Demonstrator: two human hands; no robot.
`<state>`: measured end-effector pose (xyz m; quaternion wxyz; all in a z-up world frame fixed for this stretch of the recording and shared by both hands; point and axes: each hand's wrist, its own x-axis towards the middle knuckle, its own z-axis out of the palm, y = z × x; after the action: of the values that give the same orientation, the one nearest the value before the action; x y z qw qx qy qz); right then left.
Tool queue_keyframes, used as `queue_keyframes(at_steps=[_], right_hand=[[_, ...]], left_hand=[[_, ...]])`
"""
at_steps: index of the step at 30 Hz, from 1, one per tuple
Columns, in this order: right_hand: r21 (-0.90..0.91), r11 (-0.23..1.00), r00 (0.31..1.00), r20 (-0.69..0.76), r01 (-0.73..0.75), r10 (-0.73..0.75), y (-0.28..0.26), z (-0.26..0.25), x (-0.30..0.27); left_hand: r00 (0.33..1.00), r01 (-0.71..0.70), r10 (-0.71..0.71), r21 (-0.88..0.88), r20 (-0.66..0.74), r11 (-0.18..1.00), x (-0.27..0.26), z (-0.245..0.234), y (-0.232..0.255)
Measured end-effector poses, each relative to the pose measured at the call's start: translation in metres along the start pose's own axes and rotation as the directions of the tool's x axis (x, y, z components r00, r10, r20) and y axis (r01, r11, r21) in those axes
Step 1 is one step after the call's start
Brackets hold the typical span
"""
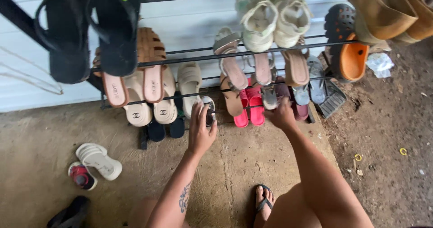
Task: Organize various shoes and sandals onto a multi-tier shoe rack and the floor.
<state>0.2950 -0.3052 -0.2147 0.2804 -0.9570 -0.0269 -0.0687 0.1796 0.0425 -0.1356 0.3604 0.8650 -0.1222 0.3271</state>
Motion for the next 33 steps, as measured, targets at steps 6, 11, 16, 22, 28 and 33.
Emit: queue_keyframes(at_steps=[6,11,16,22,28,33], right_hand=[[-0.164,0.986,0.649,0.748,-0.017,0.135,-0.071,-0.005,-0.013],[-0.026,0.961,0.662,0.73,0.277,-0.171,-0.064,0.061,-0.004],[-0.056,0.906,0.565,0.797,0.42,-0.213,-0.116,0.082,-0.005],[0.057,0.906,0.465,0.844,0.419,-0.268,-0.132,0.127,-0.011],[0.145,0.748,0.21,0.91,0.647,-0.358,-0.22,0.121,-0.05],[0.11,0.768,0.24,0.914,0.632,-0.328,-0.282,0.125,-0.078]], left_hand=[[0.979,0.165,-0.168,0.034,0.118,0.986,-0.085,-0.023,-0.037],[0.887,0.394,-0.432,0.219,0.164,0.893,-0.161,-0.019,-0.102],[0.721,0.63,-0.677,0.266,0.149,0.73,-0.173,-0.034,-0.116],[0.724,0.648,-0.683,0.245,0.095,0.721,-0.174,-0.061,-0.113],[0.672,0.724,-0.741,0.214,-0.002,0.656,-0.175,-0.102,-0.144],[0.572,0.81,-0.81,0.253,-0.133,0.53,-0.185,-0.136,-0.191]])
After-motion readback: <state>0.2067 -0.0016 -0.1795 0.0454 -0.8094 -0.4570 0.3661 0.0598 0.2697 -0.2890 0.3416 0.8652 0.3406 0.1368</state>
